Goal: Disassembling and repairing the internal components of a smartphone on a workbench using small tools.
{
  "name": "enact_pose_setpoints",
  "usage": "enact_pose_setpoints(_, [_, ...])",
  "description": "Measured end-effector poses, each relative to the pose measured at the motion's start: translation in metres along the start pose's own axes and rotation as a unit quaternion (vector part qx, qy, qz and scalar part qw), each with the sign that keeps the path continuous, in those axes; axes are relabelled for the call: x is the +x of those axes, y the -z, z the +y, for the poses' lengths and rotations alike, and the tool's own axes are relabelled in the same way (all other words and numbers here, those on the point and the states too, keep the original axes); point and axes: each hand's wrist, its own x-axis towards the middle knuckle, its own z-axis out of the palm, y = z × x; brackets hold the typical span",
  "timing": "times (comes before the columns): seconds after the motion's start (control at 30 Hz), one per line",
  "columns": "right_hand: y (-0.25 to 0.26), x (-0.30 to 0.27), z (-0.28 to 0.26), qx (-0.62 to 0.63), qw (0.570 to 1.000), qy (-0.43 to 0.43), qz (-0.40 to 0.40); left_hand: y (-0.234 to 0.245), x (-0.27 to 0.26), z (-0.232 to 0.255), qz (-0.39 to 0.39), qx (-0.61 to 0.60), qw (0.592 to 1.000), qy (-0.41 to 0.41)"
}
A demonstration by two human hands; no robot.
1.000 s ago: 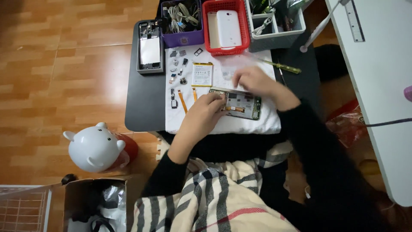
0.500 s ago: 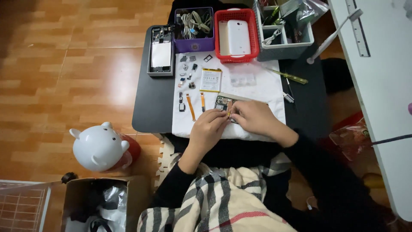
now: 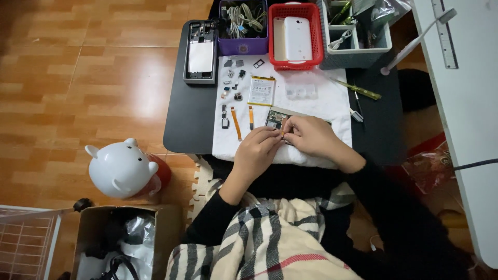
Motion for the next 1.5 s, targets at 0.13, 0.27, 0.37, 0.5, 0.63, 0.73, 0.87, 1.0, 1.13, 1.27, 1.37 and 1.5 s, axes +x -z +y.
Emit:
enact_pose_setpoints(0.13, [-0.001,0.001,0.002,-0.003,1.000,-0.001,-0.015,0.003,0.002,0.002,-0.007,0.003,1.000,-0.001])
enact_pose_setpoints(0.27, [0.003,-0.003,0.000,0.037,0.999,-0.002,-0.010,0.005,0.003,0.003,-0.003,-0.010,1.000,-0.002])
enact_pose_setpoints(0.37, [0.010,-0.010,-0.006,0.092,0.996,0.007,-0.007,0.004,0.004,0.003,0.001,-0.023,1.000,0.005])
enact_pose_setpoints(0.5, [0.008,-0.015,-0.001,0.189,0.982,0.016,-0.003,0.002,0.005,0.006,0.012,-0.002,1.000,-0.007])
enact_pose_setpoints(0.63, [-0.007,-0.021,0.004,0.256,0.966,0.024,-0.002,-0.014,-0.013,-0.002,0.036,-0.018,0.999,0.004])
enact_pose_setpoints(0.73, [-0.010,-0.028,-0.002,0.396,0.917,0.048,-0.007,-0.005,-0.016,-0.010,0.035,-0.084,0.995,0.034])
enact_pose_setpoints(0.87, [-0.001,-0.042,-0.007,0.347,0.915,0.110,0.172,0.038,-0.001,-0.029,0.026,-0.102,0.991,0.082])
enact_pose_setpoints(1.0, [-0.006,-0.047,0.034,0.192,0.880,0.170,0.400,0.081,0.035,-0.060,-0.014,0.056,0.997,0.049])
enact_pose_setpoints(1.13, [-0.015,-0.045,0.065,0.167,0.861,0.165,0.452,0.078,0.058,-0.077,-0.139,0.125,0.979,0.081])
enact_pose_setpoints(1.27, [-0.012,-0.049,0.067,0.276,0.855,0.091,0.428,0.068,0.064,-0.091,-0.193,0.155,0.967,0.061])
enact_pose_setpoints(1.37, [-0.015,-0.047,0.073,0.300,0.856,0.082,0.414,0.061,0.063,-0.096,-0.198,0.184,0.962,0.049])
enact_pose_setpoints(1.5, [-0.014,-0.046,0.071,0.305,0.862,0.074,0.399,0.061,0.068,-0.095,-0.249,0.220,0.942,0.045])
